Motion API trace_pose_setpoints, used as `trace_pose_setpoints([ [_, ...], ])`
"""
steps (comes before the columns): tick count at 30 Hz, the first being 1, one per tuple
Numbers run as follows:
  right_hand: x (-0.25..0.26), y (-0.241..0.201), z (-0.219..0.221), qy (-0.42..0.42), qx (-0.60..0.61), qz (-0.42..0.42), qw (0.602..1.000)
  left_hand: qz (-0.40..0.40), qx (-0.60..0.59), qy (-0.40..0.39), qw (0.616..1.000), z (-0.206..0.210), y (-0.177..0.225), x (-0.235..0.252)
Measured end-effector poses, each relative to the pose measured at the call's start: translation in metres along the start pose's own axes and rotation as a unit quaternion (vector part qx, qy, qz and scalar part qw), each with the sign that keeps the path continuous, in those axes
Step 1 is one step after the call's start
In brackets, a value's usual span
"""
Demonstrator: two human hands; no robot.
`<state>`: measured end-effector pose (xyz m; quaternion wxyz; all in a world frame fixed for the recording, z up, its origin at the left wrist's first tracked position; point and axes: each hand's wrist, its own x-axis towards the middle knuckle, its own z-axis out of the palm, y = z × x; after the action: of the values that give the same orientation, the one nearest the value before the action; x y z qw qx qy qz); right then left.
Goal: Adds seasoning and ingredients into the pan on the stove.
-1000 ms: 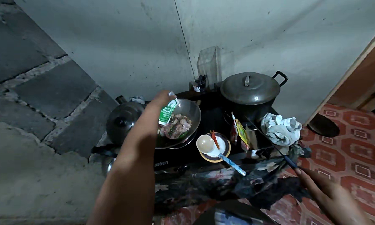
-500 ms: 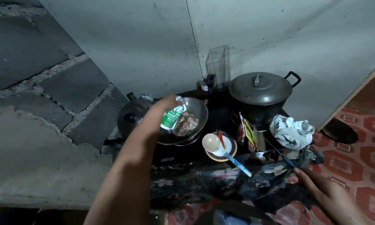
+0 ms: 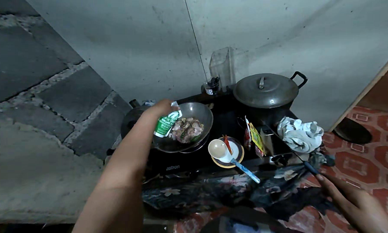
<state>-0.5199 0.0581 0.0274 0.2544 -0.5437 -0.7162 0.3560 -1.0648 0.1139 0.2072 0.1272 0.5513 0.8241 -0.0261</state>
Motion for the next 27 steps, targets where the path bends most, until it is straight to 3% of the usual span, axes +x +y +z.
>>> trace_pose_setpoints([
  [10, 0.013, 0.0, 0.007, 0.009, 0.01, -0.016, 1.0, 0.056, -0.082, 0.007, 0.995, -0.006, 0.035, 0.006],
  [18, 0.011, 0.008, 0.002, 0.006, 0.012, 0.004, 1.0, 0.055, -0.132, -0.021, 0.989, -0.002, 0.019, -0.011],
  [27, 0.018, 0.014, -0.002, 0.008, 0.011, 0.0, 1.0, -0.033, -0.222, 0.137, 0.965, -0.023, -0.012, -0.008],
])
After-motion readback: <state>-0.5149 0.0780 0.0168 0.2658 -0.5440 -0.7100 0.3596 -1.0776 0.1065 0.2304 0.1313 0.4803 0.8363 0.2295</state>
